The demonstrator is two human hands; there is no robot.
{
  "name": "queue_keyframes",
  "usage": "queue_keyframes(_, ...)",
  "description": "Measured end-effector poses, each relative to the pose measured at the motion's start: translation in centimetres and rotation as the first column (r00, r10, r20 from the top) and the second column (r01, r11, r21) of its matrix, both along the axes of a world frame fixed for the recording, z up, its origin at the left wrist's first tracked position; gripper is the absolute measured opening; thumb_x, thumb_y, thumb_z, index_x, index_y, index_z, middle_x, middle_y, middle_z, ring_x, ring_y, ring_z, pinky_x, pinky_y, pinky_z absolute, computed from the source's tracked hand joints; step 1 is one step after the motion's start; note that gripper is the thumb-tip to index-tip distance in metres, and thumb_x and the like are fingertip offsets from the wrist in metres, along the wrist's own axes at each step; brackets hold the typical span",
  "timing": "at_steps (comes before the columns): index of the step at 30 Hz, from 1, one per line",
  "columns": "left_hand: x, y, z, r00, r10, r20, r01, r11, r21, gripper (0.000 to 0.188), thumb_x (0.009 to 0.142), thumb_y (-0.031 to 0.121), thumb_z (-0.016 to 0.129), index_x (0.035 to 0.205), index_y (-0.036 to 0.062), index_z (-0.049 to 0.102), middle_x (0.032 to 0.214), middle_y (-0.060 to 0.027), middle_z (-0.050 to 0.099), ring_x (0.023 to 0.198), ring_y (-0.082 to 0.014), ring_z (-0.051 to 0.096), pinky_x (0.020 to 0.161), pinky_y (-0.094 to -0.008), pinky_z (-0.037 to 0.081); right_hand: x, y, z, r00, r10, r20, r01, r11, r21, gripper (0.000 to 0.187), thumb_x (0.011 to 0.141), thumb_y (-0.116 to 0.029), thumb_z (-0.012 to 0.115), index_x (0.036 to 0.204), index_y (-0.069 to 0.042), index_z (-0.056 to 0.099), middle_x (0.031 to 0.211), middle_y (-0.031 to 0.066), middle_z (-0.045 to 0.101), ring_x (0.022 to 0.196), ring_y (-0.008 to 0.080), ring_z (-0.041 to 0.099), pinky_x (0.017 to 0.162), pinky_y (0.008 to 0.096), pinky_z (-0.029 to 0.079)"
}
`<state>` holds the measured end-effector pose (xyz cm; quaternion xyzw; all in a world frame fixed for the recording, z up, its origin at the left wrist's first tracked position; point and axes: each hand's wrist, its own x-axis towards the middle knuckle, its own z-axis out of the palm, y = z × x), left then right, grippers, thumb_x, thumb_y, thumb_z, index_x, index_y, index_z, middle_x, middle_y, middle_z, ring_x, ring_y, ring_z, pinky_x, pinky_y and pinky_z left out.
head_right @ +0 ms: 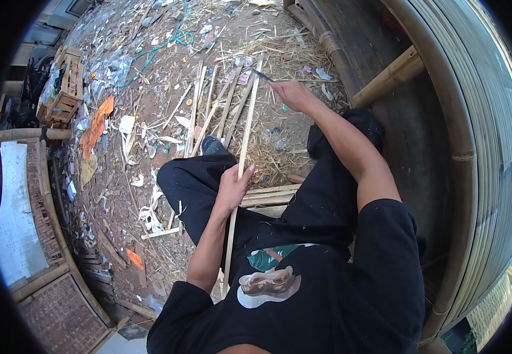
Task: The person whittles a bamboo stick with a small knife while sitting on a low wooden bench.
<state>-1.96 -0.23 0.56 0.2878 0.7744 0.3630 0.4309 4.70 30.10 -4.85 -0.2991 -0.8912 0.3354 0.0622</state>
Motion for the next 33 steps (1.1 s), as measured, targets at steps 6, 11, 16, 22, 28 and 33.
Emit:
queue_keyframes(6, -0.4, -0.4, 0.2, 0.988, 0.077, 0.133, -0.083, 0.996, 0.045, 0.037, 0.093, 0.033, 0.059, 0.079, -0.001, 0.059, 0.054, 0.0004, 0.046, 0.051, -0.0074, 0.04, 0.047, -0.0293, 0.034, -0.6, -4.0, 2.1, 0.989, 0.105, -0.105, -0.113, 0.991, -0.069, 0.05, 0.099, -0.041, 0.039, 0.081, 0.0, 0.059, 0.075, 0.0254, 0.06, 0.076, 0.046, 0.056, 0.068, 0.0501, 0.044)
queue_keyframes(11, 0.1, -0.6, -0.4, 1.0, 0.012, 0.012, -0.012, 0.999, 0.044, 0.037, 0.093, 0.034, 0.059, 0.078, 0.0006, 0.059, 0.054, 0.0022, 0.046, 0.051, -0.0052, 0.039, 0.046, -0.0266, 0.031, -0.1, -2.0, 0.7, 0.992, 0.023, -0.124, -0.029, 0.999, -0.041, 0.044, 0.099, -0.036, 0.041, 0.081, 0.001, 0.056, 0.066, 0.0233, 0.056, 0.064, 0.0416, 0.055, 0.063, 0.0457, 0.043)
queue_keyframes(16, 0.1, -0.4, 0.5, 0.997, 0.029, 0.067, -0.027, 0.999, -0.03, 0.038, 0.093, 0.034, 0.058, 0.08, -0.0017, 0.059, 0.056, -0.0016, 0.048, 0.054, -0.0093, 0.043, 0.051, -0.0305, 0.037, -0.4, -2.5, 0.4, 0.981, 0.147, -0.123, -0.154, 0.987, -0.049, 0.048, 0.099, -0.04, 0.039, 0.083, 0.001, 0.059, 0.073, 0.024, 0.059, 0.072, 0.0436, 0.057, 0.066, 0.0476, 0.044)
queue_keyframes(22, 0.0, -1.0, -0.1, 0.999, 0.009, 0.052, -0.007, 0.999, -0.036, 0.04, 0.093, 0.036, 0.057, 0.083, -0.0021, 0.061, 0.057, -0.0042, 0.051, 0.055, -0.0104, 0.044, 0.053, -0.0312, 0.039, -0.6, -4.0, 2.0, 0.965, 0.256, -0.06, -0.259, 0.963, -0.067, 0.056, 0.099, -0.045, 0.036, 0.082, 0.001, 0.063, 0.077, 0.0254, 0.062, 0.077, 0.0433, 0.06, 0.072, 0.0483, 0.047)
queue_keyframes(28, 0.0, -1.1, 0.2, 1.0, -0.021, 0.005, 0.022, 0.999, -0.049, 0.041, 0.094, 0.036, 0.056, 0.082, -0.0032, 0.061, 0.056, -0.0047, 0.049, 0.054, -0.0105, 0.043, 0.051, -0.032, 0.038, -0.6, -2.4, 0.3, 0.99, 0.129, -0.062, -0.132, 0.99, -0.047, 0.057, 0.099, -0.046, 0.036, 0.078, 0.001, 0.062, 0.072, 0.0245, 0.06, 0.075, 0.0423, 0.06, 0.071, 0.0476, 0.047)
queue_keyframes(33, 0.1, -1.0, 0.2, 0.999, -0.028, -0.036, 0.028, 1.0, -0.012, 0.041, 0.095, 0.035, 0.055, 0.085, -0.0045, 0.062, 0.057, -0.0055, 0.052, 0.054, -0.0094, 0.044, 0.051, -0.0312, 0.038, 0.3, -1.1, -0.2, 0.991, 0.064, -0.116, -0.074, 0.994, -0.084, 0.054, 0.099, -0.044, 0.037, 0.078, 0.001, 0.06, 0.068, 0.0236, 0.058, 0.066, 0.0413, 0.056, 0.065, 0.0462, 0.044)
